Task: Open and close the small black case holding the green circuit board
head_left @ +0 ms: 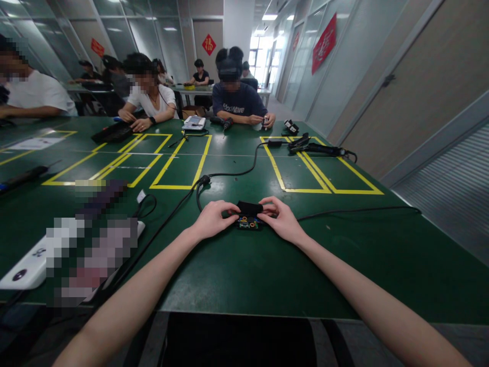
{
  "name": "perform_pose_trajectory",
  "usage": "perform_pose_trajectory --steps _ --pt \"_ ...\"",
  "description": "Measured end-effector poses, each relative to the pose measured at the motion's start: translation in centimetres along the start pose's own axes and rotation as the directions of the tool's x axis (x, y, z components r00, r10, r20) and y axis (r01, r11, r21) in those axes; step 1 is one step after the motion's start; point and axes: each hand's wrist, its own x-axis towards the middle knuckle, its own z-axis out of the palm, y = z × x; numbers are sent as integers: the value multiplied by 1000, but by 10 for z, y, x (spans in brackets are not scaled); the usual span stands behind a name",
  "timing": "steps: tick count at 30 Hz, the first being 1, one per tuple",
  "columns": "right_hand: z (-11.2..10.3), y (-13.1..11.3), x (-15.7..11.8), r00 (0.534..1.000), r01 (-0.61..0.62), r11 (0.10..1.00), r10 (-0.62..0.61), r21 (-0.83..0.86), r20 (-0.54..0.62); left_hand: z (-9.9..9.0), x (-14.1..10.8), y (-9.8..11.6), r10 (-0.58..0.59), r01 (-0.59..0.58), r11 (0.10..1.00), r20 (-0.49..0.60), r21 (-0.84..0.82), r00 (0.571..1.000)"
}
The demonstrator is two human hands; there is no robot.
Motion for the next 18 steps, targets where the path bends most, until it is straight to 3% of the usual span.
perform_pose_trajectory --steps 9,18 --pt "1 0 -1 998 50 998 -51 -38 -20 2 1 5 -156 151 947 8 -283 988" --pt "1 0 0 997 71 996 -72 -60 -7 5 3 -3 -180 185 924 48 -335 983"
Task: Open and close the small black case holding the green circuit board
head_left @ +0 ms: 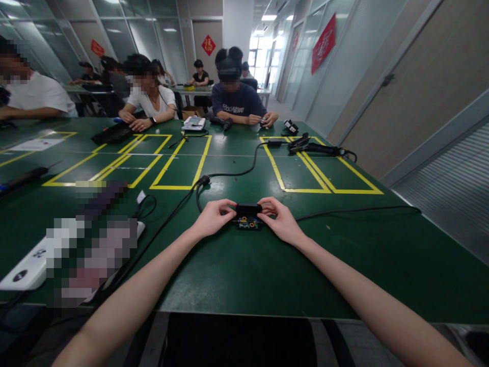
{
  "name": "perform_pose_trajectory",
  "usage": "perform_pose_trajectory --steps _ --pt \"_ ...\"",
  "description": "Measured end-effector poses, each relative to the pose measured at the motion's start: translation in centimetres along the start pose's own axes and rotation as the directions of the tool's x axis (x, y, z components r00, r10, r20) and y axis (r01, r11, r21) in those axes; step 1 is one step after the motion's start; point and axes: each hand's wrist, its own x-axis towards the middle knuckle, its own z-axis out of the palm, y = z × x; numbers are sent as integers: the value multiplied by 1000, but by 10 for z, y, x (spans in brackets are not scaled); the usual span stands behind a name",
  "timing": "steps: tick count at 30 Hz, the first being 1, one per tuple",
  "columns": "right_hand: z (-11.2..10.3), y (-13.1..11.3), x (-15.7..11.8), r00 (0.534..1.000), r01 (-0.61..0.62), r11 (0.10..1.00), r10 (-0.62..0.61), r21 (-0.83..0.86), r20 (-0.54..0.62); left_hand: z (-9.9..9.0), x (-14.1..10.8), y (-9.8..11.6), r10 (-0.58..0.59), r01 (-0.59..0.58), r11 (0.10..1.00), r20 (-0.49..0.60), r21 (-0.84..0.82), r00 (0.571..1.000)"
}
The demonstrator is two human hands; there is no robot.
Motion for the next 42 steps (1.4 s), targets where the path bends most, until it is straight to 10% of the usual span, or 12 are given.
perform_pose_trajectory --steps 34,42 --pt "-6 -7 -3 998 29 995 -35 99 57 -5 -1 15 -75 75 996 -2 -53 997" --pt "-12 -16 -4 981 152 973 -127 -173 148 -5 -4 15 10 -12 998 26 69 1000"
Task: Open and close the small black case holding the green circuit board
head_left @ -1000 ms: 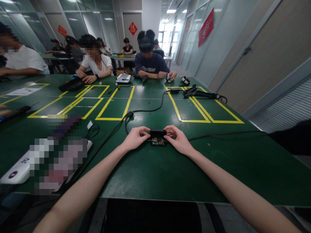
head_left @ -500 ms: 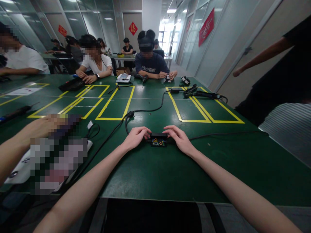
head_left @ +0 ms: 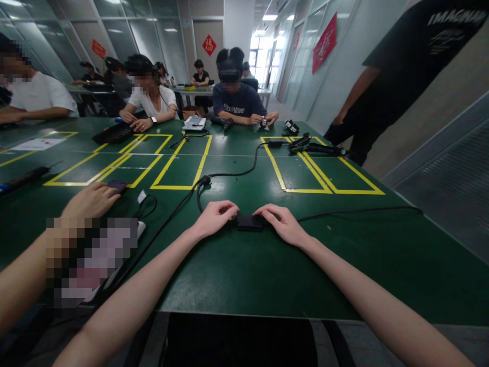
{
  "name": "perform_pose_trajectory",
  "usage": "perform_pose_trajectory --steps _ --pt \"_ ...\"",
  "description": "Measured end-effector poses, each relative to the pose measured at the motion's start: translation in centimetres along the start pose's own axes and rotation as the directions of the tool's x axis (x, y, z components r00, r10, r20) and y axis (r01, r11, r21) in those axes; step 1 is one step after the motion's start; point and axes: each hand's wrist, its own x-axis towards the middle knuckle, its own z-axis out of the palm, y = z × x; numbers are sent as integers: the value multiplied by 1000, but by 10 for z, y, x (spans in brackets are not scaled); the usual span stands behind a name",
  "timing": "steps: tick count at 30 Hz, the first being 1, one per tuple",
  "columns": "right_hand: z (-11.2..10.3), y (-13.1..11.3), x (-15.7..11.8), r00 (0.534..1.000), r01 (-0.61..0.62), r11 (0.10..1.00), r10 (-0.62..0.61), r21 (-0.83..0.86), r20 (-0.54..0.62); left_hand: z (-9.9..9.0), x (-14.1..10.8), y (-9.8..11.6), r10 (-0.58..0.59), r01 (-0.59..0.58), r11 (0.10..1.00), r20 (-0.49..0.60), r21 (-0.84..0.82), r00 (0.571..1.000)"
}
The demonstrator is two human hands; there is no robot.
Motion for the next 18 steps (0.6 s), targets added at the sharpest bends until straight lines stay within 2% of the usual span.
perform_pose_trajectory --steps 2,5,9,18 --pt "-3 -1 0 997 73 994 -71 -87 33 -1 -2 0 92 -97 987 44 125 995" --pt "-6 0 -2 982 183 969 -171 -163 86 0 -5 -1 201 -234 918 132 319 971" --pt "-7 5 -4 956 278 933 -246 -228 158 3 -6 -2 197 -242 875 149 419 969" --pt "0 -3 -2 957 280 857 -211 -433 201 9 -5 0 255 -318 797 191 514 948"
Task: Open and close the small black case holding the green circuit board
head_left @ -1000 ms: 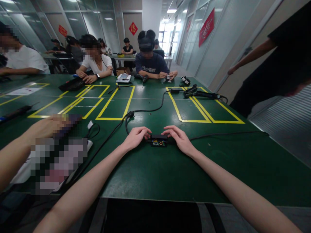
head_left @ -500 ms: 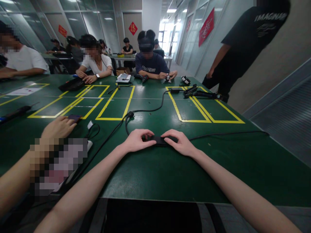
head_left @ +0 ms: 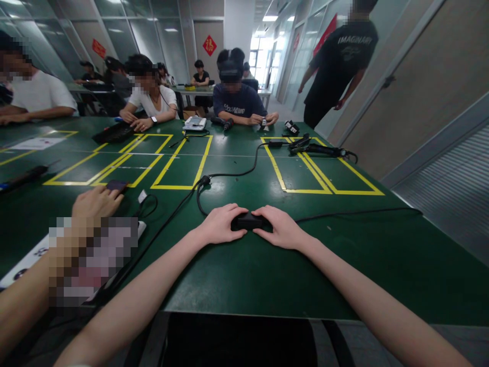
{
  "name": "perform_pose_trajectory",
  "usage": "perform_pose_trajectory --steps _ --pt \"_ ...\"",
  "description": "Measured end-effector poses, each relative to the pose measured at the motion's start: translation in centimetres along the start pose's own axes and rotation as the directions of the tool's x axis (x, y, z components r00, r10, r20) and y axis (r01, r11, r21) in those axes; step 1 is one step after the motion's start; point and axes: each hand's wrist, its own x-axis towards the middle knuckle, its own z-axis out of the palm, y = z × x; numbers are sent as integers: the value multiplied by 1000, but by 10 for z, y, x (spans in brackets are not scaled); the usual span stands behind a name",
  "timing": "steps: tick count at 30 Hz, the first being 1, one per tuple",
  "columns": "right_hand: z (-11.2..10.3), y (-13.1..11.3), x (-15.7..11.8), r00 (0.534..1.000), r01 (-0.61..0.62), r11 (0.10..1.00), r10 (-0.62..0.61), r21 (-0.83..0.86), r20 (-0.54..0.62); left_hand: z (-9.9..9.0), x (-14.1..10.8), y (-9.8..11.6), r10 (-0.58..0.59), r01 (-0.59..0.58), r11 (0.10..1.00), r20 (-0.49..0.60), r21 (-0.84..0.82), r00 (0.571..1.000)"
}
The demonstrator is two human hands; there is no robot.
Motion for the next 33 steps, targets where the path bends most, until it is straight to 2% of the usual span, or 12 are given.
perform_pose_trajectory --steps 12,19,26,30,33 --pt "-3 -2 2 995 92 981 -83 -172 60 -2 5 4 59 -63 996 62 58 996" --pt "-4 -4 0 991 131 988 -131 -84 9 -6 4 8 86 -94 991 78 96 993" --pt "1 -2 0 993 106 985 -112 -137 -40 -4 4 10 105 -114 981 67 158 992" --pt "2 -1 -1 989 114 979 -127 -170 -69 -3 4 12 63 -69 989 55 128 997" --pt "-1 0 -4 973 204 956 -223 -212 -68 -4 4 14 -60 58 998 62 30 996"
